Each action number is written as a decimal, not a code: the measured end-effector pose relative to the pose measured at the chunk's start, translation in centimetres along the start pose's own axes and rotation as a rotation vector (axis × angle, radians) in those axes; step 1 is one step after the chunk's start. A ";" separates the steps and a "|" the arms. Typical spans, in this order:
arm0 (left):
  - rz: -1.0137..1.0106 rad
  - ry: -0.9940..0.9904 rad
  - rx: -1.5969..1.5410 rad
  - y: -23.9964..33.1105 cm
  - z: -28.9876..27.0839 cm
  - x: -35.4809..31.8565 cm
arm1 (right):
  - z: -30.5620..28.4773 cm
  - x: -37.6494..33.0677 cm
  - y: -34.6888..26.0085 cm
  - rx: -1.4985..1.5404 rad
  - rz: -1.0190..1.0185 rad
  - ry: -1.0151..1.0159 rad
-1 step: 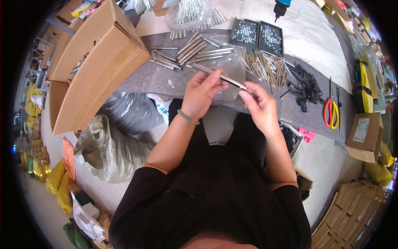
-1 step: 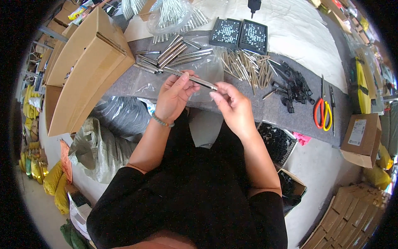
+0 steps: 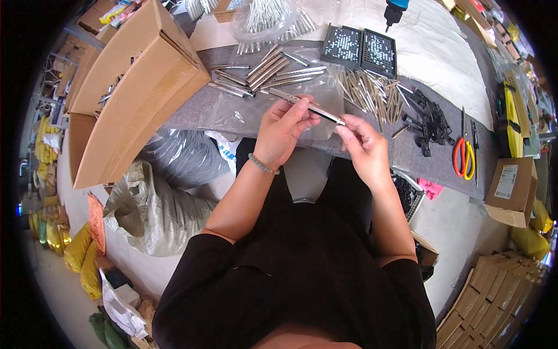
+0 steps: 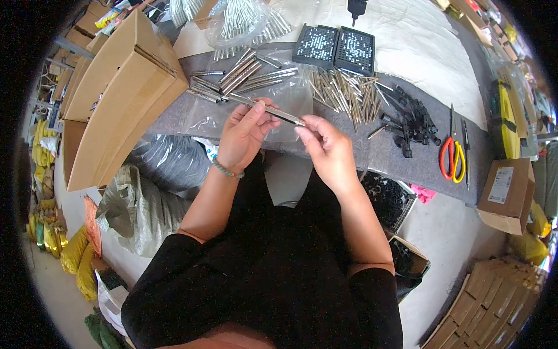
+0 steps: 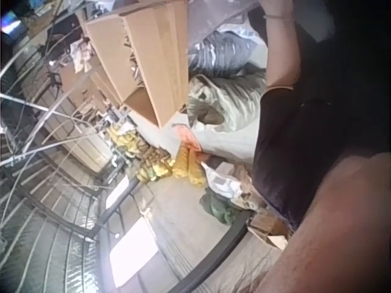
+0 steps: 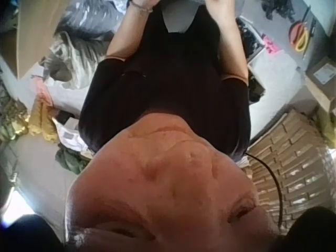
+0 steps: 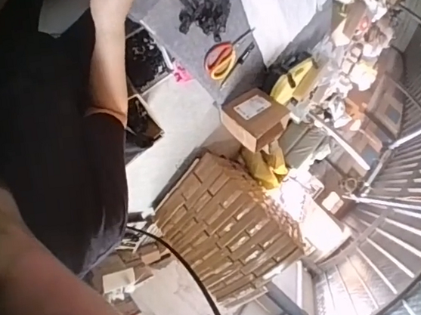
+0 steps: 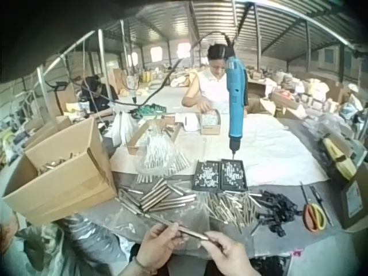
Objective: Sorting and assembling small metal and plastic components in a manufacturing environment.
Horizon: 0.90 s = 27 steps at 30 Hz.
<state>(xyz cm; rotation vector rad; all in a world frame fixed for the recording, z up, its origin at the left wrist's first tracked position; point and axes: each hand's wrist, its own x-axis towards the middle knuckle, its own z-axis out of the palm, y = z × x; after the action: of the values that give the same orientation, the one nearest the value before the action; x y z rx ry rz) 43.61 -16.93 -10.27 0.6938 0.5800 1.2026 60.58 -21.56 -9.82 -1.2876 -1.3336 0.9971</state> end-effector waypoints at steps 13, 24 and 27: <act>0.013 0.168 0.064 -0.2 1.3 -0.6 | 0.3 0.4 -0.6 -0.576 -0.547 0.104; 0.099 0.178 0.133 -0.4 1.4 -0.8 | 0.3 0.4 -0.6 -0.509 -0.453 0.055; 0.110 0.185 0.155 -0.4 1.5 -0.9 | 0.3 0.4 -0.6 -0.509 -0.443 0.048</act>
<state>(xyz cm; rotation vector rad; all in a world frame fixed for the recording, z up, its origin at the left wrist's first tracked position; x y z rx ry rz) 44.75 -18.11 -9.56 0.7572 0.8042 1.3430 60.17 -21.25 -9.20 -1.2804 -1.8050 0.3246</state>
